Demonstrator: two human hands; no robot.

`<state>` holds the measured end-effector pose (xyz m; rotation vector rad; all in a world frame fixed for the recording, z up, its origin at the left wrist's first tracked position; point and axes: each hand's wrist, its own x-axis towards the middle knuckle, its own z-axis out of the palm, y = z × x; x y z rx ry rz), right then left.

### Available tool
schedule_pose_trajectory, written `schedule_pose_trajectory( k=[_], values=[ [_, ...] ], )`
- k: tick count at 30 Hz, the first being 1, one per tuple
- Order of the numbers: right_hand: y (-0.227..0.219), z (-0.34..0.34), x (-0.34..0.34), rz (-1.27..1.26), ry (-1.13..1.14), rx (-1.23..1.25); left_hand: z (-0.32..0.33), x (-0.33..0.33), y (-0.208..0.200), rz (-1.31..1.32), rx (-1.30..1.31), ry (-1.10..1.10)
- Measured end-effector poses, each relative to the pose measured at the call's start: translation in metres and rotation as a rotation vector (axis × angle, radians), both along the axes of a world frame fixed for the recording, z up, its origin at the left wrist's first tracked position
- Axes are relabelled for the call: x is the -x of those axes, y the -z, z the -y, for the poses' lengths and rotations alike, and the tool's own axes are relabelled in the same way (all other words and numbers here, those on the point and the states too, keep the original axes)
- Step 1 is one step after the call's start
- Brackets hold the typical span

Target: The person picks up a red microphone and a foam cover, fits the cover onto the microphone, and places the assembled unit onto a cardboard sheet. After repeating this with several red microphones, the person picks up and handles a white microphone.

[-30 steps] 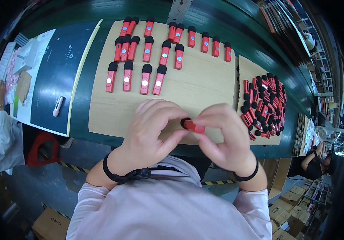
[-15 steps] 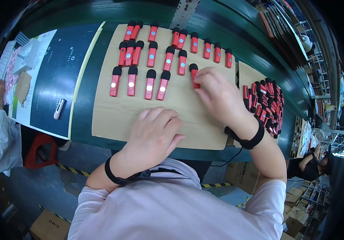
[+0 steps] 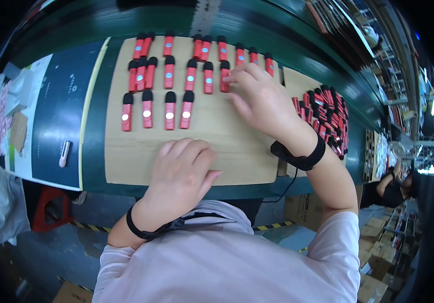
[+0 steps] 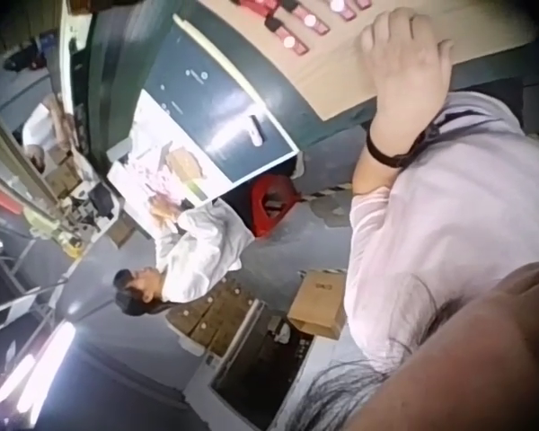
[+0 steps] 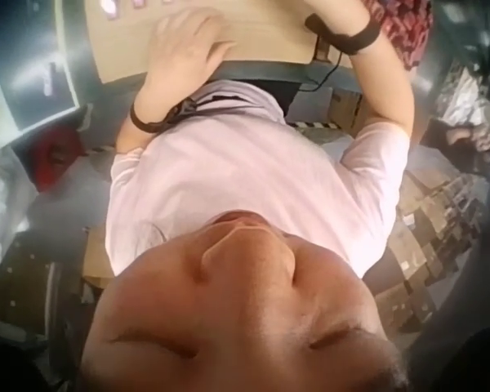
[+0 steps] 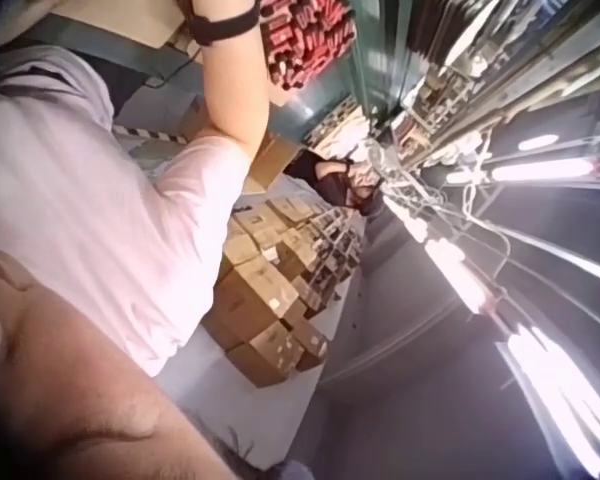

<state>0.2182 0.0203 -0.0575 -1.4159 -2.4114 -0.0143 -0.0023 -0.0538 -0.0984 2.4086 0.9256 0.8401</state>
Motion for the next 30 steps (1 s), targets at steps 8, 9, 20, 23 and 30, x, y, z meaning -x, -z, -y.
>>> schedule_pose_trajectory(
  k=[8,9,20,23,30],
  values=[
    [-0.043,0.052,-0.089,-0.472,0.372,0.126,-0.003,0.001,0.002,0.011,0.035,-0.03],
    [-0.041,0.066,-0.103,-0.522,0.444,0.16,-0.004,0.0,0.001,0.003,0.03,-0.033],
    [0.003,0.164,-0.142,-0.165,0.689,0.305,-0.005,-0.018,-0.006,0.088,0.01,-0.031],
    [0.016,0.163,-0.147,-0.078,0.61,0.225,-0.003,-0.024,-0.01,0.111,-0.019,-0.024],
    [0.009,0.158,-0.126,-0.24,0.567,0.257,0.005,-0.029,-0.015,0.17,0.008,-0.002]
  ],
)
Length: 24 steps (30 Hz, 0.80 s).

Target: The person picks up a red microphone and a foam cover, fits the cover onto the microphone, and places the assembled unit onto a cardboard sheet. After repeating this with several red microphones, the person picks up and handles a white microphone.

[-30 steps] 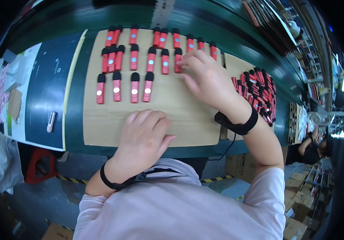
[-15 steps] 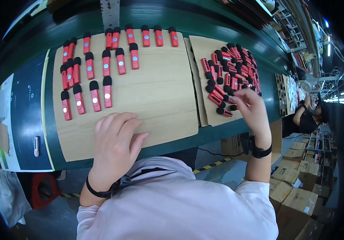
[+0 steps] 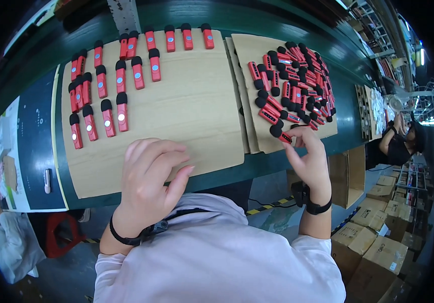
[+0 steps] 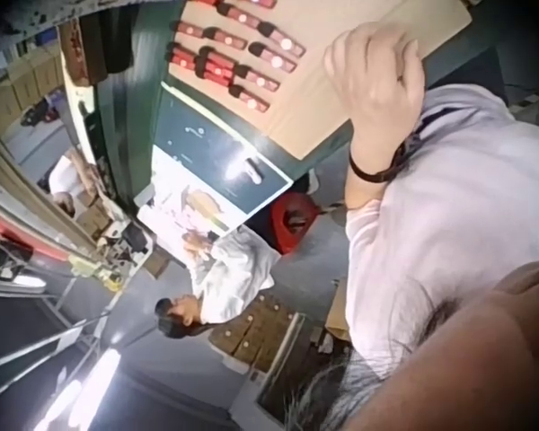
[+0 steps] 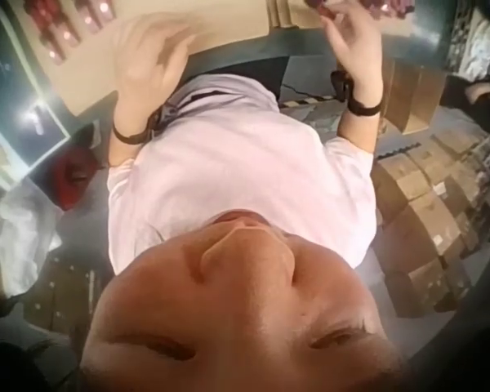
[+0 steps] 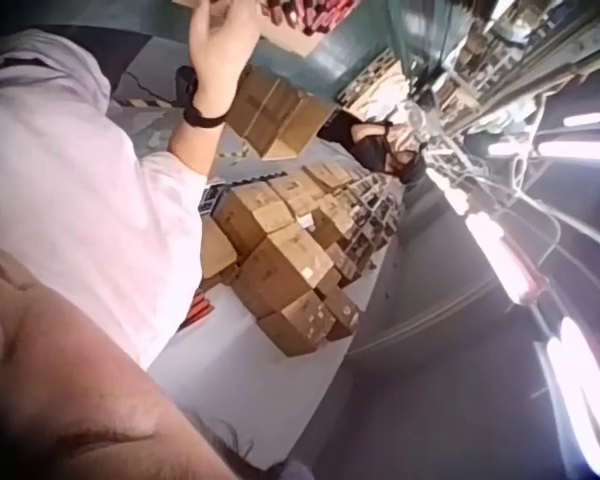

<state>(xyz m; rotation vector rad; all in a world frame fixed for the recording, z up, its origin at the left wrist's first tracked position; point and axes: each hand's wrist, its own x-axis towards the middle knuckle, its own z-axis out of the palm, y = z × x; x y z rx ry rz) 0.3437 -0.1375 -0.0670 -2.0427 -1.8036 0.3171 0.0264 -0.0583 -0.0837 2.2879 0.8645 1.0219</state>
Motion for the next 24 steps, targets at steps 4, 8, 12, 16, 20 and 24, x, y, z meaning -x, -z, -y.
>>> schedule_pose_trajectory(
  k=[4,8,12,16,20,24],
  values=[
    [-0.014,-0.008,0.048,-0.26,-0.252,-0.149,0.004,-0.009,-0.011,0.082,0.089,0.04],
    [-0.014,-0.014,0.087,-0.378,-0.462,-0.258,0.005,-0.006,-0.013,0.137,0.178,0.153],
    [-0.01,-0.019,0.104,-0.42,-0.593,-0.401,0.008,0.009,-0.012,0.177,0.169,0.197],
    [-0.003,-0.015,0.121,-0.61,-0.504,-0.363,0.01,0.02,-0.013,0.233,0.147,0.166],
    [-0.003,-0.016,0.128,-0.588,-0.52,-0.405,0.008,0.024,-0.014,0.252,0.102,0.171],
    [-0.003,-0.018,0.131,-0.572,-0.544,-0.436,0.006,0.026,-0.012,0.246,0.055,0.188]
  ],
)
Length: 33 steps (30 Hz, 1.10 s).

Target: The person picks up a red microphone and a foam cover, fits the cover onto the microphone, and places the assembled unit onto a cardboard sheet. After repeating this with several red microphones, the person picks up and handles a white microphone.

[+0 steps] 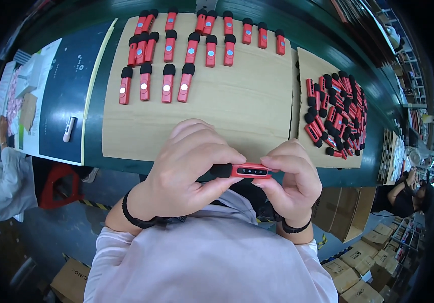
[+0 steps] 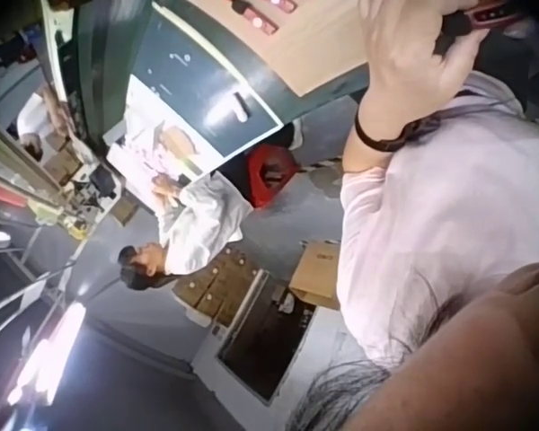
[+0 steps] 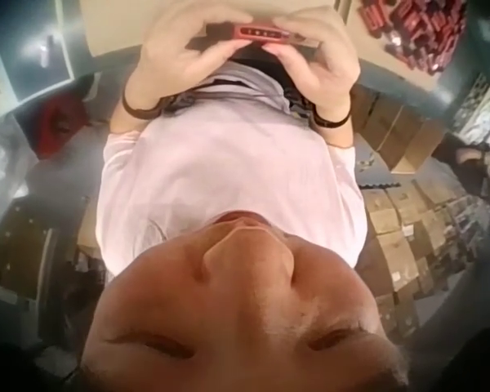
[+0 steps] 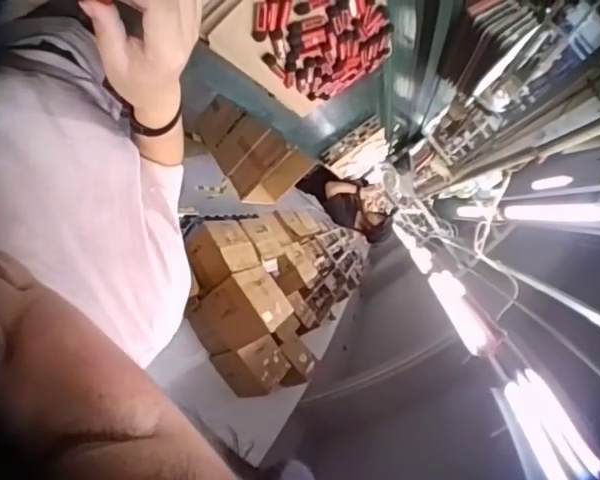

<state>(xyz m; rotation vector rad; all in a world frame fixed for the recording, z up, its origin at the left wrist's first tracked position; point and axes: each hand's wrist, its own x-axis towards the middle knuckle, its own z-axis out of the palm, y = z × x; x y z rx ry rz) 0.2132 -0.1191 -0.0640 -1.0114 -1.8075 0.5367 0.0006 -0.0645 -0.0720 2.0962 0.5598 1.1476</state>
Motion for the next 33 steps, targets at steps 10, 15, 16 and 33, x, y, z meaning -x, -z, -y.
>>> schedule_pose_trajectory(
  k=[10,15,16,33],
  values=[
    [-0.001,0.0,0.002,-0.04,0.024,-0.005,0.0,-0.003,0.003,0.028,0.006,0.016],
    [0.004,-0.002,0.003,-0.063,-0.02,-0.017,0.001,-0.009,-0.003,0.023,0.132,0.009],
    [0.003,-0.001,0.004,-0.063,-0.019,-0.017,0.0,-0.009,-0.001,0.029,0.116,0.015],
    [0.011,0.0,0.013,-0.248,0.025,0.011,0.001,-0.014,0.001,0.04,-0.08,-0.047]
  ],
)
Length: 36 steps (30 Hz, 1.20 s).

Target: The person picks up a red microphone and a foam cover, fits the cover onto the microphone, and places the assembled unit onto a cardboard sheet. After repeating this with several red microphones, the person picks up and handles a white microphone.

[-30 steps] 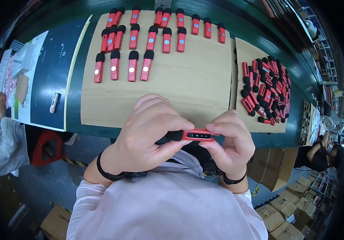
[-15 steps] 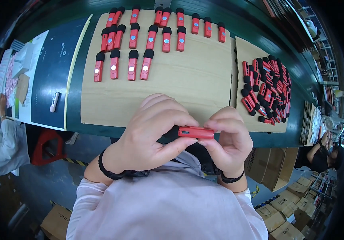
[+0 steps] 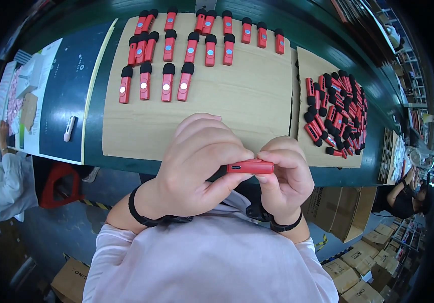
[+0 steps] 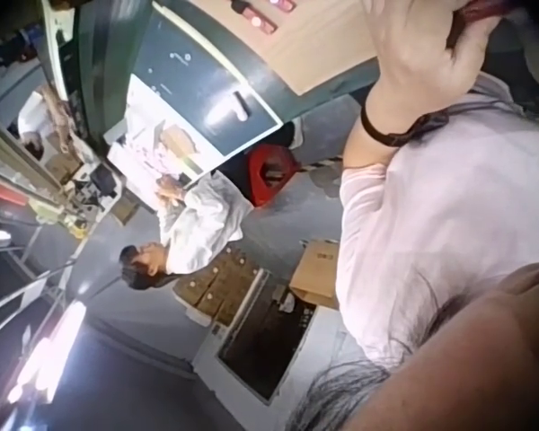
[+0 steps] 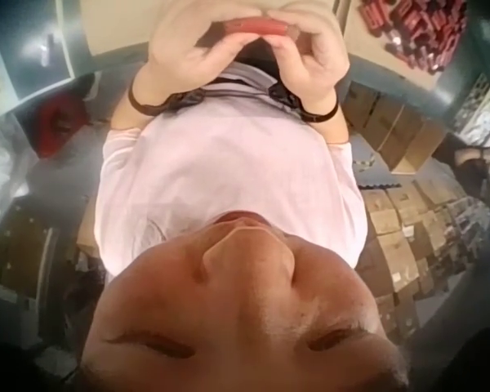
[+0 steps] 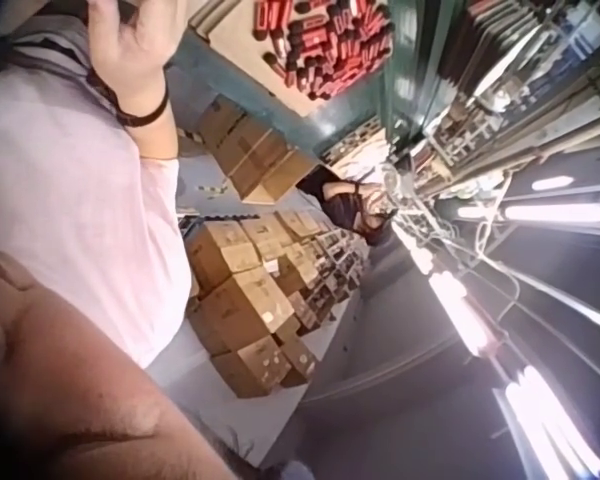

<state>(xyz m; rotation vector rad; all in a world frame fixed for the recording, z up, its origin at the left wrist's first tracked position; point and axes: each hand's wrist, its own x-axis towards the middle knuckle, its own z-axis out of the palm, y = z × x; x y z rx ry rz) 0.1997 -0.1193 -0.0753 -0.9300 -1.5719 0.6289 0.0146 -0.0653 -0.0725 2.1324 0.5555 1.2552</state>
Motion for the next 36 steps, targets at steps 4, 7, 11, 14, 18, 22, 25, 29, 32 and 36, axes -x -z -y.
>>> schedule_pose_trajectory(
  k=[4,7,11,14,18,22,25,29,32,36],
  values=[
    [-0.016,-0.007,0.001,0.149,0.033,-0.069,-0.003,-0.001,0.001,0.028,0.07,0.001],
    [-0.026,-0.011,0.002,0.309,0.072,-0.124,-0.003,-0.002,0.005,0.001,0.062,-0.04],
    [-0.033,-0.02,-0.003,0.434,-0.03,-0.093,-0.005,0.0,0.009,-0.057,0.059,-0.119],
    [-0.04,-0.032,-0.01,0.492,-0.105,0.035,-0.006,0.002,0.014,-0.121,0.065,-0.18],
    [-0.039,-0.065,-0.023,0.579,-0.048,0.073,-0.003,0.006,0.02,-0.274,0.066,-0.229],
    [-0.029,-0.102,-0.031,0.749,0.071,-0.022,-0.002,0.009,0.023,-0.429,0.035,-0.204],
    [-0.013,-0.114,-0.034,0.881,0.076,-0.093,-0.003,0.008,0.024,-0.475,0.031,-0.221],
    [-0.009,-0.105,-0.024,0.979,0.033,-0.048,-0.003,0.011,0.023,-0.497,0.046,-0.214],
    [-0.01,-0.107,-0.022,1.015,0.034,-0.027,-0.005,0.012,0.023,-0.493,0.043,-0.192],
    [-0.005,-0.128,-0.024,1.06,0.093,-0.078,-0.006,0.012,0.023,-0.498,0.045,-0.192]
  ],
)
